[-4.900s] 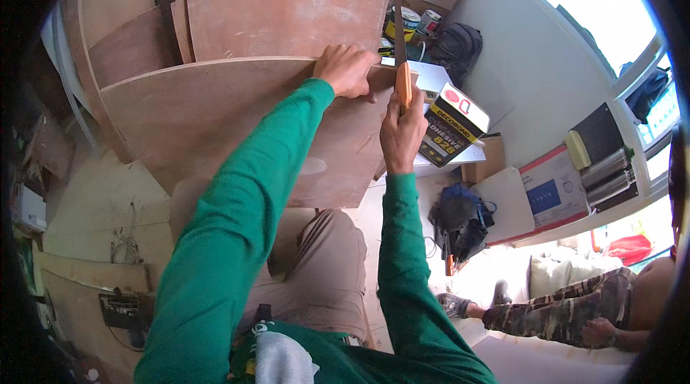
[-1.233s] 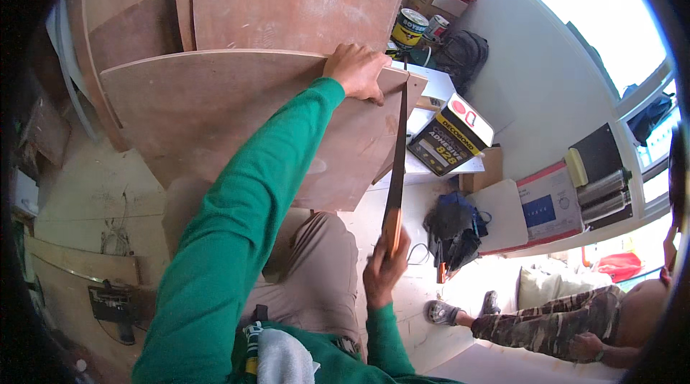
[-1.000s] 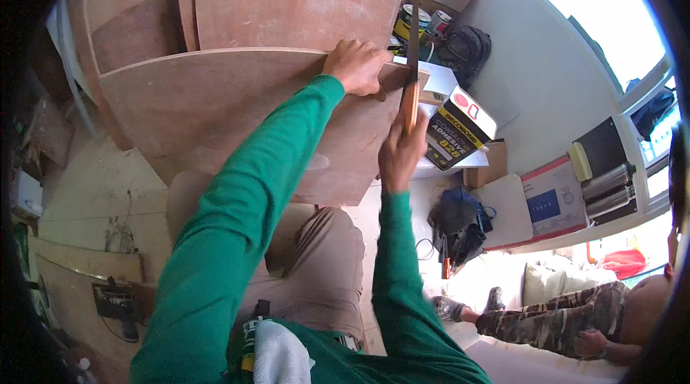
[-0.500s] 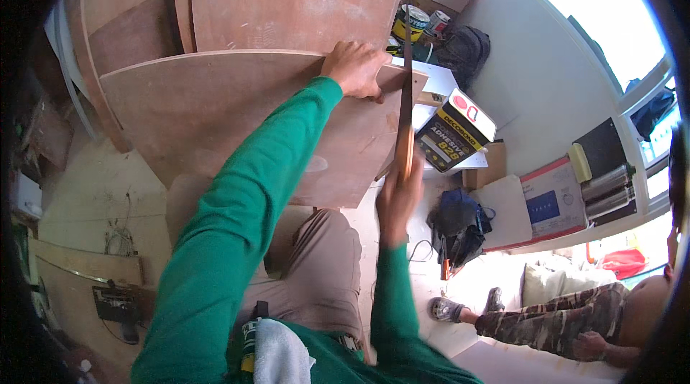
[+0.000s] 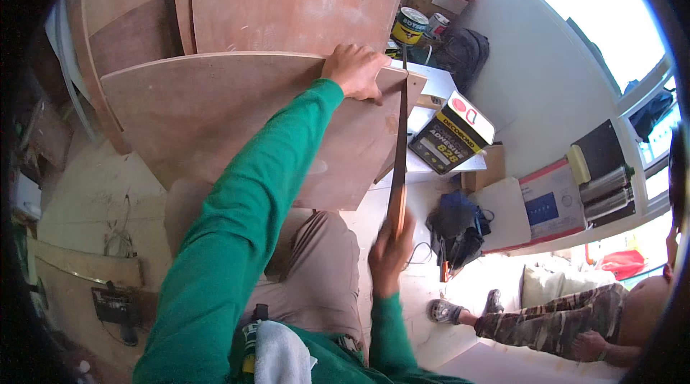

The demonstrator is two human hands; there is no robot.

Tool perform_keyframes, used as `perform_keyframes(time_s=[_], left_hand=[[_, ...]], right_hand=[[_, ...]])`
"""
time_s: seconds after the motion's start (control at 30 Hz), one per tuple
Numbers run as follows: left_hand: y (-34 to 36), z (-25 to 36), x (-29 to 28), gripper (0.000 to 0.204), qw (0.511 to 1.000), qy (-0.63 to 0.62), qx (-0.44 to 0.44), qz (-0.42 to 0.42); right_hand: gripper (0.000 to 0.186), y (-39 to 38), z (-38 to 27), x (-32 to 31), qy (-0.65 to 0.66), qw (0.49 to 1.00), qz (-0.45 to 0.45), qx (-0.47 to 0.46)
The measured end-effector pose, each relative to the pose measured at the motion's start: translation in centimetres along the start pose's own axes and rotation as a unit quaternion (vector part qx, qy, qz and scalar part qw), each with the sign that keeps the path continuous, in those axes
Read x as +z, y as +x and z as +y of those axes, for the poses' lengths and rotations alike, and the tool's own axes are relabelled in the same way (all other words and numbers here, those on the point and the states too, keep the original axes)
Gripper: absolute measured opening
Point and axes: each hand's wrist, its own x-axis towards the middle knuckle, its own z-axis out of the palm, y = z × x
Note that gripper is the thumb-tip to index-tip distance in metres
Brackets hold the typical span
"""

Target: The person uses a hand saw to cut a line through a wood panel, then moves the panels and handles a circular saw on the floor.

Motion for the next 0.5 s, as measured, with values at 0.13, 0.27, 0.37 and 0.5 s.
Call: perform_keyframes(time_s=[0.13, 0.27, 0.37, 0.5], left_hand=[[0.9, 1.8, 0.3, 0.070, 1.000, -0.003, 0.012, 0.011], [1.2, 0.1, -0.3, 0.069, 0.999, -0.004, -0.002, -0.035], [1.0, -0.7, -0.3, 0.069, 1.000, -0.001, -0.016, -0.018], [1.5, 0.8, -0.2, 0.067, 1.000, -0.015, -0.003, -0.014]], right_hand=[[0.032, 19.2, -4.5, 5.1, 0.005, 0.995, 0.043, -0.086], [0.027, 16.0, -4.9, 4.4, 0.023, 0.989, 0.054, -0.134], [0.031, 4.7, -2.1, 1.2, 0.015, 0.999, 0.003, -0.043], [0.033, -4.6, 1.2, -2.9, -0.013, 0.996, -0.014, 0.090]])
